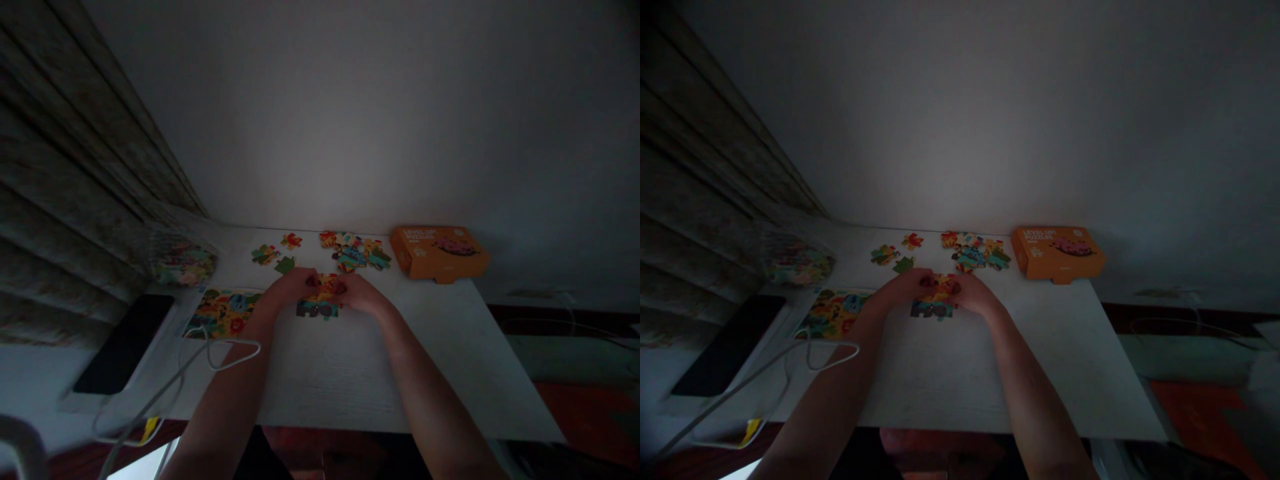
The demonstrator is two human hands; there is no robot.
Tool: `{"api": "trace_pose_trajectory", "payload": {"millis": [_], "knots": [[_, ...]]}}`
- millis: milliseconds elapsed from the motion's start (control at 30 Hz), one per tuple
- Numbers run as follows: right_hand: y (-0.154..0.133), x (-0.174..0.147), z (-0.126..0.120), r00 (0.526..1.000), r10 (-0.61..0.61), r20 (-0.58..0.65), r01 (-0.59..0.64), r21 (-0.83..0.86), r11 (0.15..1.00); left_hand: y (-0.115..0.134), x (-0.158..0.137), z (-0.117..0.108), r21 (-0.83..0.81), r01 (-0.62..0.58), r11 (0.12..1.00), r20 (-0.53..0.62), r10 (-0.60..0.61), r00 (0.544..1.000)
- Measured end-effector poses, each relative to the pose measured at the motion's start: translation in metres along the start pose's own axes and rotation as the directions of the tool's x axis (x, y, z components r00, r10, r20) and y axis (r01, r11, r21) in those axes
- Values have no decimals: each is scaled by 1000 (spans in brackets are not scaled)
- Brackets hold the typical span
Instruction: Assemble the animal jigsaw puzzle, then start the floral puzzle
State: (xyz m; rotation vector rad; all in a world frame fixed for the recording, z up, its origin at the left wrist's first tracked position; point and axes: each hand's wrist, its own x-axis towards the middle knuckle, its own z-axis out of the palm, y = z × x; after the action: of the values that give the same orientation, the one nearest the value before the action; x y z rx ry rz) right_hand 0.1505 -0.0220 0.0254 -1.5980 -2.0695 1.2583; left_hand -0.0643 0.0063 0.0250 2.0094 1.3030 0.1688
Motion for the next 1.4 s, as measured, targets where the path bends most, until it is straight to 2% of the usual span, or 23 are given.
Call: {"api": "trace_pose_trajectory", "payload": {"millis": [167,433,700,867,933,1000,1100,1200,1300,1400], "knots": [[5,1,0,997,-51,-54,46,-89,995,5,-2,-1,8,10,1000,4,-10,1000],[4,-1,-5,998,15,-63,-28,-213,977,3,1,5,38,16,999,-2,-16,1000],[-1,0,-1,998,1,-58,-17,-286,958,6,0,4,56,26,998,4,-27,1000],[0,1,-2,997,-29,-64,13,-241,971,6,0,5,46,35,998,10,-35,999],[6,3,-7,989,-25,-146,-4,-200,980,5,0,5,35,26,999,7,-26,1000],[18,4,-16,945,17,-326,-76,-169,983,4,0,5,17,24,1000,3,-24,1000],[45,5,-34,801,21,-598,-147,-162,976,1,1,5,-16,32,999,8,-32,999],[73,5,-50,697,-28,-717,-130,-165,978,-3,2,5,-24,36,999,6,-36,999],[92,6,-56,706,-33,-707,-114,-160,981,-6,1,4,-22,52,998,12,-52,999],[97,7,-53,725,-46,-688,-125,-196,973,-6,-1,0,-17,82,997,2,-82,997]]}}
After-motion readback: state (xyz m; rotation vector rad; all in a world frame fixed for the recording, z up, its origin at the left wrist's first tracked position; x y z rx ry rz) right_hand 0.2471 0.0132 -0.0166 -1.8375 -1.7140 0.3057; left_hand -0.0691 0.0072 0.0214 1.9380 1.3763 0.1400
